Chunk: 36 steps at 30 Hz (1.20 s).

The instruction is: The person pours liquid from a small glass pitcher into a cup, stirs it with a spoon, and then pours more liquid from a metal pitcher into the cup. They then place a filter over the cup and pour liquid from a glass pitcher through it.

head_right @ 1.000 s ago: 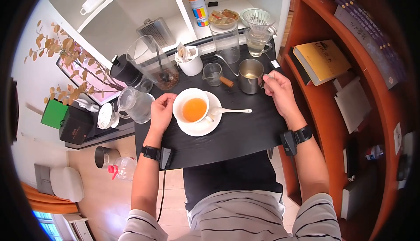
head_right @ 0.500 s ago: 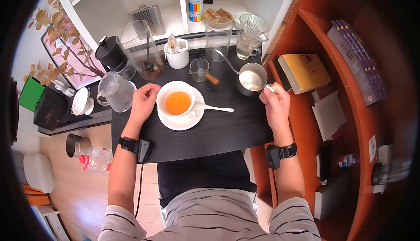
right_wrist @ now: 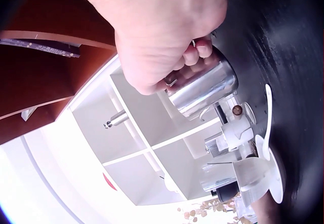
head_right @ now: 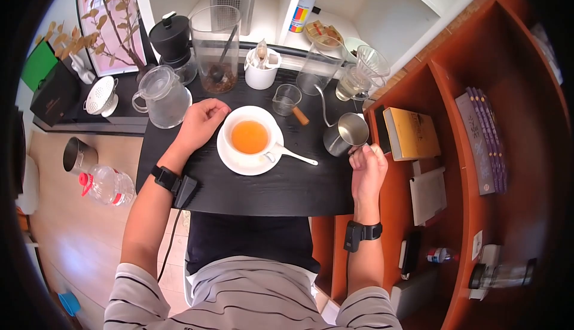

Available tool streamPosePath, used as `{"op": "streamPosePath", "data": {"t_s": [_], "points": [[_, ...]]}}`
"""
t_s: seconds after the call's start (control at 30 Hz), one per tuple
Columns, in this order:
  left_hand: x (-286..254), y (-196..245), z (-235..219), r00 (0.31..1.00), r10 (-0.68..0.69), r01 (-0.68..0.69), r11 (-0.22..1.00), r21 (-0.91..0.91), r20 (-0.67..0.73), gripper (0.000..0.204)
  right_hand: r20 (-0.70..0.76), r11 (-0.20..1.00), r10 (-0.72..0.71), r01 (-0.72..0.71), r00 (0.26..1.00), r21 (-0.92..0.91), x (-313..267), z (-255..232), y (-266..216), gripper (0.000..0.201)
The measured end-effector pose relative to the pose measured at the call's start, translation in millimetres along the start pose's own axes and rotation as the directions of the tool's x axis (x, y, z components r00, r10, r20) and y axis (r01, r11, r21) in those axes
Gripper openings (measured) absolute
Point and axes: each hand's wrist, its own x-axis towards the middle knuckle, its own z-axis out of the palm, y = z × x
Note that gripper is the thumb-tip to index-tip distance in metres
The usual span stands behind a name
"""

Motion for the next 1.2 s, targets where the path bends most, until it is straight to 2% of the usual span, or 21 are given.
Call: {"op": "streamPosePath", "data": {"t_s": [0.17,0.4,0.5,0.57,0.6,0.67,0.7,0.73,0.77,0.8,0.83,0.87,0.93,0.97,1.0,1.07,1.2], "points": [[0.1,-1.5,0.3,1.000,0.011,-0.011,1.000,0.012,-0.009,0.019,-0.016,0.996,0.088,-0.088,0.996,0.013,5.4,-4.9,13.0,0.033],[0.6,-3.6,-0.4,0.999,0.046,-0.045,0.998,0.052,-0.009,0.015,0.015,0.989,0.124,-0.125,0.992,0.081,18.4,-4.6,24.4,0.033],[0.0,-2.3,-0.1,0.997,0.068,-0.066,0.996,0.055,-0.022,0.015,0.022,0.989,0.148,-0.148,0.989,-0.009,21.1,-0.8,20.7,0.028],[0.0,-0.3,-0.7,0.998,0.065,-0.063,0.997,0.050,-0.027,0.015,0.084,0.975,0.159,-0.143,0.984,-0.172,25.0,-6.7,17.3,0.023],[-0.7,-0.6,-0.7,0.998,0.062,-0.061,0.997,0.050,-0.026,0.015,0.091,0.973,0.164,-0.146,0.982,-0.179,24.6,-5.7,14.4,0.023],[-1.1,-1.0,-0.8,0.998,0.062,-0.061,0.998,0.032,-0.032,0.015,-0.113,0.938,0.150,-0.177,0.982,-0.298,22.5,-3.3,7.9,0.020],[-1.0,-0.8,-1.1,0.997,0.070,-0.069,0.997,0.019,-0.029,0.016,-0.163,0.897,0.074,-0.137,0.984,-0.420,23.0,-6.5,8.2,0.019],[-1.2,-0.5,-1.4,0.997,0.065,-0.065,0.998,0.017,-0.038,0.016,-0.204,0.856,-0.074,-0.043,0.976,-0.514,20.6,-6.3,8.1,0.014],[-1.4,-0.1,-1.5,0.998,0.056,-0.055,0.998,0.012,-0.029,0.016,-0.128,0.772,-0.264,0.129,0.956,-0.623,18.9,-13.0,10.0,0.013],[-1.1,0.1,-1.9,0.999,0.047,-0.047,0.999,0.008,-0.019,0.016,-0.031,0.646,-0.437,0.290,0.899,-0.706,17.6,-18.9,11.9,0.012],[-0.6,-0.6,-2.2,0.999,0.043,-0.043,0.999,0.007,-0.026,0.016,0.005,0.580,-0.520,0.357,0.854,-0.732,8.4,-2.2,2.7,0.005],[-0.5,-1.1,-2.0,0.999,0.046,-0.045,0.999,0.021,-0.024,0.016,0.009,0.580,-0.516,0.358,0.856,-0.732,0.0,8.9,-1.3,0.005],[-0.3,-2.4,-1.5,0.999,0.046,-0.046,0.998,0.036,-0.017,0.016,0.170,0.647,-0.252,0.297,0.953,-0.703,-15.1,25.6,-5.8,0.003],[0.0,-2.9,-1.1,0.999,0.051,-0.050,0.998,0.038,-0.019,0.016,0.305,0.471,-0.167,0.348,0.938,-0.811,-17.6,34.1,-8.8,0.010],[0.4,-3.1,-1.0,0.998,0.057,-0.056,0.998,0.041,-0.022,0.016,0.413,0.391,-0.118,0.425,0.903,-0.816,-22.3,55.0,-13.2,0.016],[-0.2,-2.9,-0.4,0.999,0.041,-0.040,0.999,0.024,-0.020,0.016,0.519,0.329,-0.055,0.506,0.853,-0.797,-23.4,64.0,-3.0,0.023],[-0.5,-3.8,-1.8,0.999,0.031,-0.031,0.999,0.012,-0.011,0.016,0.514,0.245,0.038,0.491,0.857,-0.836,-20.0,63.8,15.8,0.029]]}}
